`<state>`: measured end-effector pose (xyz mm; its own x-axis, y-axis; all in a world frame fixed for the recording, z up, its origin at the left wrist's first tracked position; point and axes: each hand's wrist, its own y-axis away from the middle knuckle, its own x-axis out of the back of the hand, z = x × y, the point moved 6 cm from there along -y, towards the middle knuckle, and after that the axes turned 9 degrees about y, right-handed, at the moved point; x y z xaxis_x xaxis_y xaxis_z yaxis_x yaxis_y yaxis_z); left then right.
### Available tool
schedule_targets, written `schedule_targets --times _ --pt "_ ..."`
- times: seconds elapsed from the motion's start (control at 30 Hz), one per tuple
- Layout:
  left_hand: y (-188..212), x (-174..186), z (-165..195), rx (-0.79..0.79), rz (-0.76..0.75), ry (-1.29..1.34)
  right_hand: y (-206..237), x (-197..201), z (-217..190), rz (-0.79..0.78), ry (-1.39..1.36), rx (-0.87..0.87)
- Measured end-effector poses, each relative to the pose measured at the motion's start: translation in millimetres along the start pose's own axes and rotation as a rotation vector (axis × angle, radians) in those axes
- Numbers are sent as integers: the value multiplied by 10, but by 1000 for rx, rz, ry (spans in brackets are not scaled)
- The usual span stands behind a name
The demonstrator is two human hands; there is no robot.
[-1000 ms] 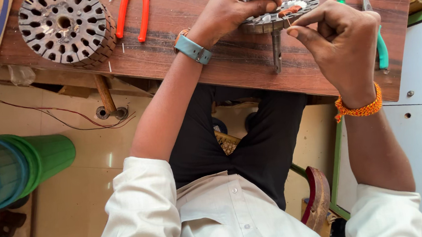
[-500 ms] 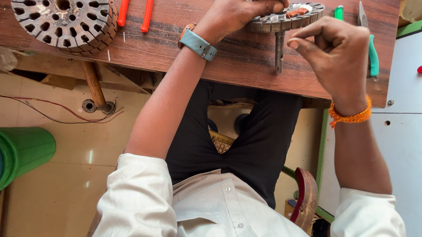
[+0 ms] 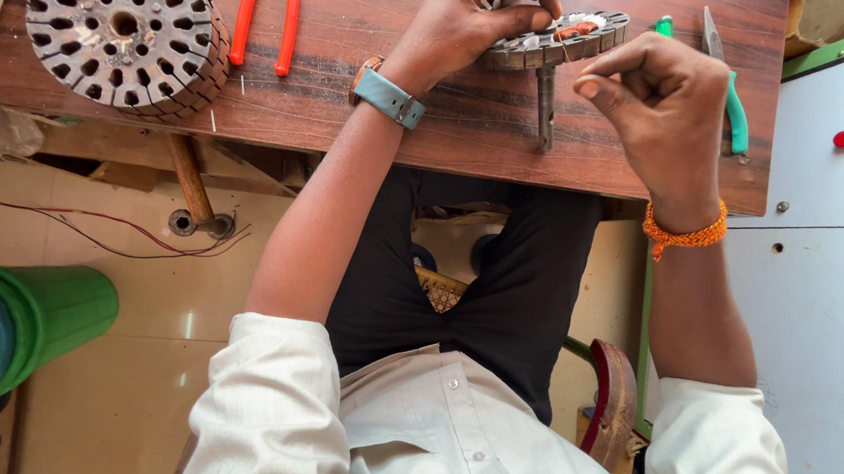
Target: The person manipulates a small circular metal component with slots, using fingers to adjust internal parts and occasionally using a green-handled screwdriver. The person rotates the component and continues to adjust internal elements throughout the clip.
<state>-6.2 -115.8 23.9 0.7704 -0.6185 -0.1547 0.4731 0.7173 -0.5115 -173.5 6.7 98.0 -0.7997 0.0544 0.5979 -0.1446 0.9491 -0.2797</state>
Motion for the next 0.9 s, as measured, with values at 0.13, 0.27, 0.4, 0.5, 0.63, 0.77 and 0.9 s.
schedule_targets --times 0.13,0.27,0.4,0.5,0.63,0.77,0.9 --pt "12 10 -47 9 -35 -39 112 -125 -12 -19 258 11" --pt "7 -7 -6 -59 -95 -43 256 -302 -101 -29 559 287" --pt "87 -28 180 41 -24 -32 335 -320 -41 -12 640 304" --pt "337 -197 461 -66 93 -399 371 -254 16 -1 591 317" --pt "460 -520 571 -164 259 -845 362 -37 219 34 440 218" --pt "468 -589 543 -185 347 -950 344 241 285 75 426 184" --pt "493 -578 537 -225 344 -938 213 383 172 138 528 193"
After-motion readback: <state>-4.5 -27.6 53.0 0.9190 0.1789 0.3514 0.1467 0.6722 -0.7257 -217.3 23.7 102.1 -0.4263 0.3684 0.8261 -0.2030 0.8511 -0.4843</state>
